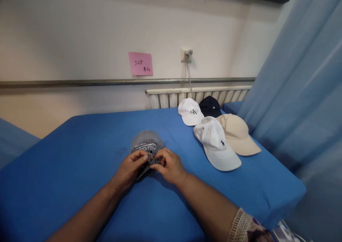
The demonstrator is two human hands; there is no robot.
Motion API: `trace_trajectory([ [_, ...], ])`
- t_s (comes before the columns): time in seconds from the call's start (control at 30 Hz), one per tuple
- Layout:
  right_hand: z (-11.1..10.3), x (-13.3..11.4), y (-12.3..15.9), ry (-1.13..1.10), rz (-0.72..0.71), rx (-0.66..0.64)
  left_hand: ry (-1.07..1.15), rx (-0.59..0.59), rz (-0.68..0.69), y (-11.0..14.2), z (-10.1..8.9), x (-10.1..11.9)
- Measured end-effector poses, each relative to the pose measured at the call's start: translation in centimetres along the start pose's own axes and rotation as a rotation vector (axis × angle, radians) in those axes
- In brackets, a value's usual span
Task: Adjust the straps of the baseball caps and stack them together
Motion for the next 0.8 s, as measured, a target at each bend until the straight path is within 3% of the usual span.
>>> trace_trajectory([
  [0.23,0.3,1.0,0.1,0.027,0.129,-0.036,-0.036,0.043,0.015,-0.1,-0.1,0.2],
  [0.47,0.3,0.3,-0.3,0.042,0.021,-0.031,-0.001,0.016,-0.023,-0.5,-0.5,-0.7],
  [0.8,0.4,0.1,0.0,-0.022,0.04,-0.023,0.014,-0.015,-0.015,-0.1,0.1,-0.2],
])
Point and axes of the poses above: each hand's wrist, its own y-axis away from the middle knuckle, its own z-axis out of the palm, x = y × z, the point moved 10 cm from there along -y, towards the middle knuckle
